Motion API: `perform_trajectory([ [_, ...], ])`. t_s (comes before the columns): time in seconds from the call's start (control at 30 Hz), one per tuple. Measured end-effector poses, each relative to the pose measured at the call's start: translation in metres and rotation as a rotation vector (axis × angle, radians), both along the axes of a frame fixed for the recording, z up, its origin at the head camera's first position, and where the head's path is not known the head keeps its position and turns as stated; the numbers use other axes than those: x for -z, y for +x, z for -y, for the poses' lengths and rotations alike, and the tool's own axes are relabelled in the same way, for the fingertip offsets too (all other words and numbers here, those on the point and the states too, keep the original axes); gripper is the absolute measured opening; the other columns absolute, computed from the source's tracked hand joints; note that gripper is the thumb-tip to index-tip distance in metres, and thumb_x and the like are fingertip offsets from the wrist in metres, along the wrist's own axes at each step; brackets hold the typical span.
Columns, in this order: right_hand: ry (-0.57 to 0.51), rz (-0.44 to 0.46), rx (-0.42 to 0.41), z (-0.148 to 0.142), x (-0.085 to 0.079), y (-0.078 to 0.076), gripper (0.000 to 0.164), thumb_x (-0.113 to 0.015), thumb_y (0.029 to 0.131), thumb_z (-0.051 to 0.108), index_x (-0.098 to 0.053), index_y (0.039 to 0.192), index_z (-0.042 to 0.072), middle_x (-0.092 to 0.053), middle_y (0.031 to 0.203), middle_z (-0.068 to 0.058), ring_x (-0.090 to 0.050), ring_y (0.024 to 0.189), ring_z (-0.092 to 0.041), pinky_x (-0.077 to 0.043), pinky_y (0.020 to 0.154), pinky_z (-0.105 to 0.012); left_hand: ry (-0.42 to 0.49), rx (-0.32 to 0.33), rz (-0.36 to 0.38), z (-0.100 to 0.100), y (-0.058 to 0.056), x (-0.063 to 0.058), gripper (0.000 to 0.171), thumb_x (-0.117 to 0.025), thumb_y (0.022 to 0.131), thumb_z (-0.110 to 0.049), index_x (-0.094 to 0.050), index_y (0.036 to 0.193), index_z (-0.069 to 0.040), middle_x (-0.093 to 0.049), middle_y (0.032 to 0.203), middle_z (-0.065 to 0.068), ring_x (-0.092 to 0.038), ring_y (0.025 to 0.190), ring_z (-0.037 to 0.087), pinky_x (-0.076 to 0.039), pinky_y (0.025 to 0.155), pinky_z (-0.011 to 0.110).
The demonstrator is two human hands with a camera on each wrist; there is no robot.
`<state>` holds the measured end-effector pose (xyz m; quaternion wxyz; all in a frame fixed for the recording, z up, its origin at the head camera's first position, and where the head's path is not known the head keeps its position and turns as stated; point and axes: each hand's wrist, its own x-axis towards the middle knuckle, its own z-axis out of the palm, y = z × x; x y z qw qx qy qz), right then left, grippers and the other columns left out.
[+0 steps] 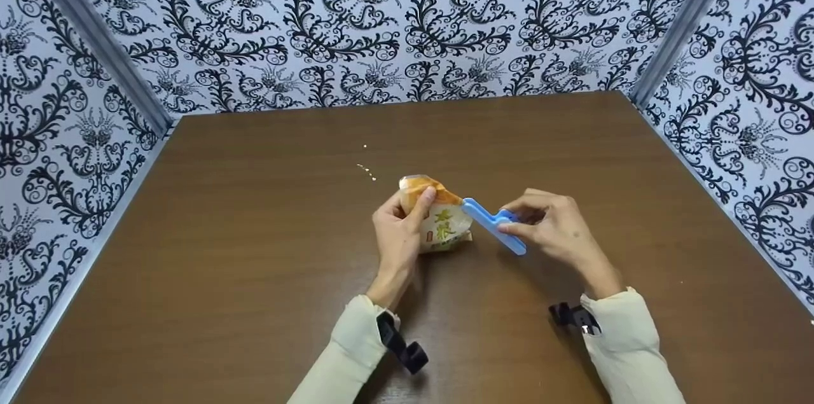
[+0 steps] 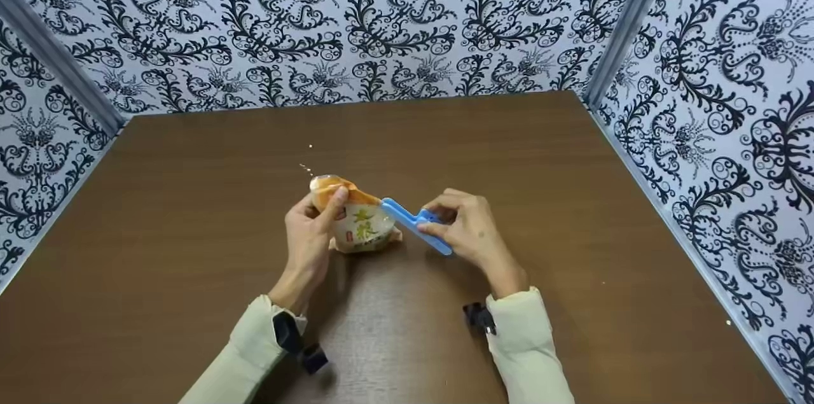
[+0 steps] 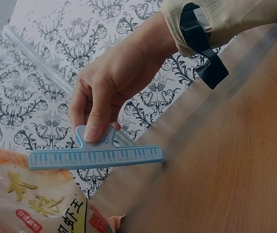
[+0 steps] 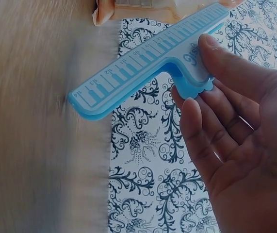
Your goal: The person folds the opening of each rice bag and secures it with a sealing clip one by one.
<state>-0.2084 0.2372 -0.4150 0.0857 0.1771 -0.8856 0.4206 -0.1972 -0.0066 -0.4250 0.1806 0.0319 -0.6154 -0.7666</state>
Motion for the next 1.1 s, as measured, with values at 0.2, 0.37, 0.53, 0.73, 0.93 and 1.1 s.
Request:
perform_trajectory([
  [0.2,-0.011,-0.004,-0.007,0.0014,0.0010,-0.0002,0.018,-0.091,0.081,0.018,-0.083,0.097,0.015,-0.071,0.085,-0.002,-0.063,0.072,-0.009,-0.054,0.067,-0.020,-0.012,-0.001,-0.001,0.0004,-0.0009,0.0023,0.018,-0.080,0.091,-0.014,-0.073,0.085,0.001,-0.062,0.070,-0.008,-0.059,0.068,0.008,-0.047,0.062,0.022],
  [0.37,-0.034,-0.012,-0.020,0.0024,0.0028,-0.0001,0.018,-0.091,0.080,0.016,-0.083,0.096,0.015,-0.070,0.083,-0.003,-0.064,0.072,-0.008,-0.054,0.066,-0.019,-0.007,0.007,0.003,-0.0001,-0.0002,0.0027,0.018,-0.080,0.092,-0.015,-0.074,0.086,0.002,-0.064,0.071,-0.007,-0.061,0.070,0.009,-0.049,0.064,0.023],
  [0.53,-0.029,-0.016,-0.012,0.0032,0.0032,0.0000,0.018,-0.091,0.080,0.016,-0.083,0.096,0.016,-0.069,0.083,-0.002,-0.064,0.072,-0.008,-0.054,0.066,-0.019,-0.004,0.009,0.004,-0.0002,-0.0005,0.0031,0.017,-0.080,0.091,-0.014,-0.074,0.087,0.002,-0.064,0.071,-0.008,-0.060,0.069,0.008,-0.048,0.063,0.023],
  [0.73,-0.025,-0.024,-0.008,0.0041,0.0022,-0.0002,0.018,-0.091,0.080,0.015,-0.083,0.096,0.015,-0.069,0.083,-0.001,-0.065,0.072,-0.008,-0.054,0.066,-0.019,-0.003,0.014,-0.004,-0.0007,0.0004,0.0008,0.017,-0.079,0.092,-0.014,-0.075,0.089,0.002,-0.065,0.072,-0.007,-0.061,0.069,0.009,-0.049,0.063,0.023],
  [0.93,-0.029,-0.035,-0.003,0.0059,0.0008,-0.0003,0.018,-0.091,0.080,0.014,-0.083,0.096,0.014,-0.070,0.083,-0.002,-0.065,0.072,-0.009,-0.054,0.066,-0.019,0.005,0.019,-0.003,-0.0007,0.0007,-0.0002,0.016,-0.079,0.092,-0.014,-0.076,0.091,0.002,-0.067,0.073,-0.006,-0.062,0.070,0.009,-0.051,0.064,0.023],
  [1.1,-0.040,-0.038,-0.001,0.0071,0.0004,0.0003,0.018,-0.091,0.080,0.015,-0.083,0.097,0.014,-0.070,0.083,-0.003,-0.065,0.072,-0.008,-0.055,0.066,-0.018,0.002,0.022,0.006,-0.0005,0.0013,0.0001,0.016,-0.079,0.092,-0.015,-0.077,0.093,0.001,-0.067,0.074,-0.006,-0.062,0.071,0.010,-0.051,0.064,0.023],
])
